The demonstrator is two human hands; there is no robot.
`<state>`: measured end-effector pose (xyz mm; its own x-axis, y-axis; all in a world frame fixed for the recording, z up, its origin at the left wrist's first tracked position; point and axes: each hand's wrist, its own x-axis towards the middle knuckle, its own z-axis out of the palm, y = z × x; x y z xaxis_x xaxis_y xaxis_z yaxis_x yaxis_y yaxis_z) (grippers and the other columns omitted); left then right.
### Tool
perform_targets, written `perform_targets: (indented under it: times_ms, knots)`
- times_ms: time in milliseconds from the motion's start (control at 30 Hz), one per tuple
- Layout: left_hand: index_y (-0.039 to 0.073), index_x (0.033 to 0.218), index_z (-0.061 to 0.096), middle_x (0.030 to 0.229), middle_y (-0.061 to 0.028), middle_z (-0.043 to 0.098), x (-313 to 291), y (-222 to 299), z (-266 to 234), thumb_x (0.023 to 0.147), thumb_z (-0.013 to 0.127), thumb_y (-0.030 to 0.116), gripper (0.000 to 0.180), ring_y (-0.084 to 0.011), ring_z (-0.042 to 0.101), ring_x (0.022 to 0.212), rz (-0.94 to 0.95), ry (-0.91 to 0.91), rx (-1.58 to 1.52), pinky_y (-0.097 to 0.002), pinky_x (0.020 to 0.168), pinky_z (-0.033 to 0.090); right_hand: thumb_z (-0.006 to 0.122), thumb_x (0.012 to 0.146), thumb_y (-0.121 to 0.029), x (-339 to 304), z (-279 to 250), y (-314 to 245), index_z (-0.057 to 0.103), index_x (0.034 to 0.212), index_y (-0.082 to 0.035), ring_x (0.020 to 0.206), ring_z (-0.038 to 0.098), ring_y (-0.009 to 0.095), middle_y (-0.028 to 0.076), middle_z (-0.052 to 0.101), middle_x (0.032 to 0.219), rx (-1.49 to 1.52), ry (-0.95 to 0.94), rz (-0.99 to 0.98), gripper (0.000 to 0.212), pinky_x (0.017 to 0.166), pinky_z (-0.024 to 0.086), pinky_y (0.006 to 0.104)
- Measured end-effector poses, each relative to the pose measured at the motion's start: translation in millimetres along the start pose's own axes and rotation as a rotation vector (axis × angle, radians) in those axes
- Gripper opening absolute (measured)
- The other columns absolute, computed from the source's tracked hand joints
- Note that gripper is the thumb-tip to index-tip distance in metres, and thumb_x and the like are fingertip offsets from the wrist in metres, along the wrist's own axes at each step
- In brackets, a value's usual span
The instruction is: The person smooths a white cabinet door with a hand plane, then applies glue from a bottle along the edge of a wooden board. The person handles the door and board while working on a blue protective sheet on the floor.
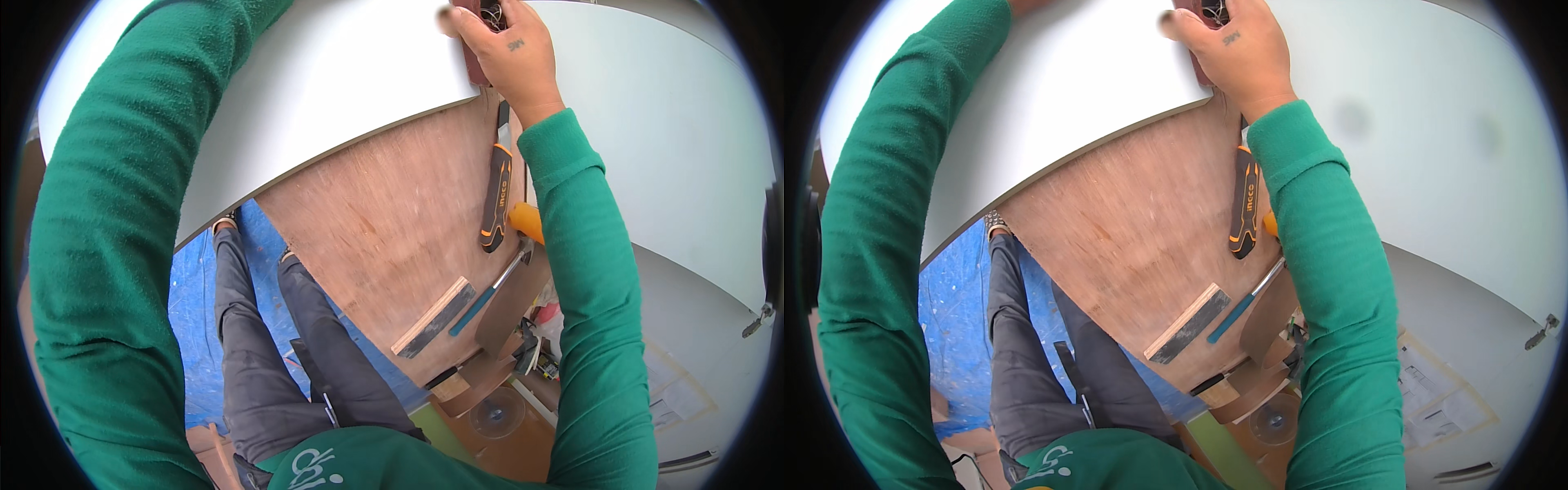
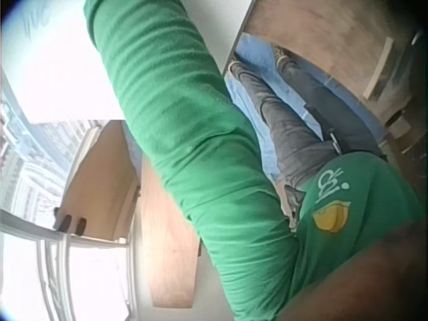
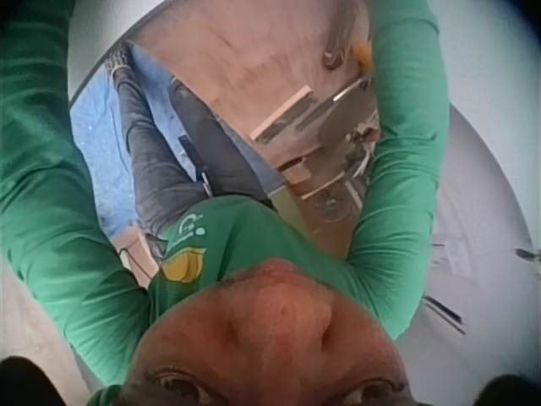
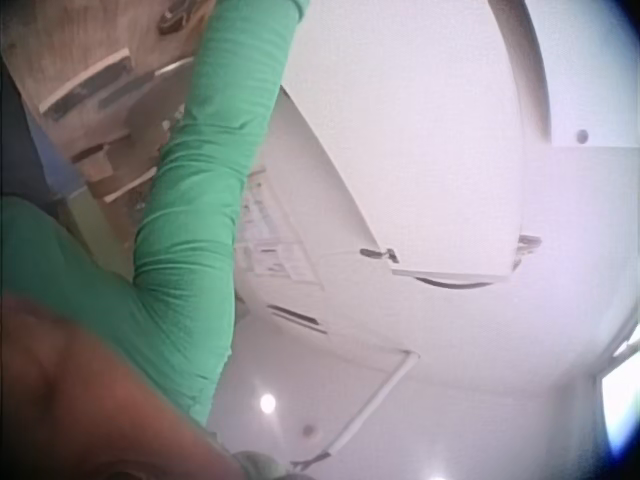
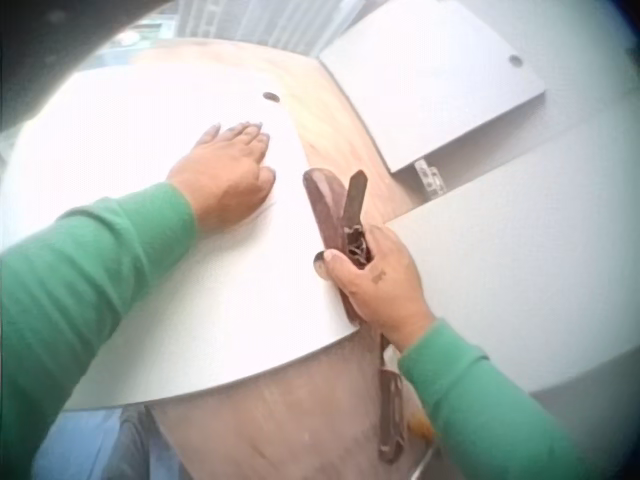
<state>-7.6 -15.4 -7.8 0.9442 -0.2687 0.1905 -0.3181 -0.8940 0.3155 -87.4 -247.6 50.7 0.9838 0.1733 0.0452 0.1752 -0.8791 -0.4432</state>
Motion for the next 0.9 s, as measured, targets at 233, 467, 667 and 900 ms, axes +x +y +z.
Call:
perform_targets:
  times_ms: [233, 467, 667, 900]
  knots:
    - [-0.006, 0.163, 0.041, 0.175, -0.022, 0.035, 2, -3, 5, 0.107, 0.036, 0.028, 0.066, -0.0319, 0.028, 0.166, 0.021, -0.015, 0.067, -0.0472, 0.137, 0.016, 0.077, 0.091, -0.032, -35, -3, 19, 0.07, 0.109, 0.003, 0.089, 0.067, 0.034, 0.019, 0.07, 0.097, -0.11, 0.005, -0.011, 0.039, 0.083, 0.054, 0.0449]
    - [-0.006, 0.163, 0.042, 0.176, -0.0224, 0.034, 6, -1, 1, 0.107, 0.038, 0.029, 0.066, -0.0317, 0.026, 0.166, 0.012, -0.026, 0.052, -0.0487, 0.137, 0.015, 0.08, 0.091, -0.028, -128, -16, 29, 0.069, 0.122, -0.001, 0.092, 0.064, 0.03, 0.013, 0.064, 0.101, -0.02, -0.012, 0.173, 0.043, 0.083, 0.054, 0.0415]
    - [0.007, 0.166, 0.045, 0.177, -0.0128, 0.036, -1, 4, -8, 0.111, 0.042, 0.038, 0.063, -0.0278, 0.026, 0.167, 0.308, -0.188, 0.015, -0.0477, 0.138, 0.012, 0.08, 0.094, -0.02, -222, -39, -3, 0.063, 0.131, 0.006, 0.096, 0.064, 0.016, 0.008, 0.065, 0.11, 0.402, 0.053, 0.51, 0.048, 0.086, 0.055, 0.0317]
    - [0.015, 0.169, 0.041, 0.175, -0.0026, 0.04, -37, 38, 10, 0.115, 0.04, 0.049, 0.064, -0.0192, 0.032, 0.164, 0.828, -0.045, 0.125, -0.0439, 0.139, 0.018, 0.078, 0.097, -0.019, -271, -40, -19, 0.059, 0.141, 0.009, 0.099, 0.066, 0.012, 0.008, 0.065, 0.118, 0.665, 0.074, 0.757, 0.056, 0.088, 0.056, 0.0291]
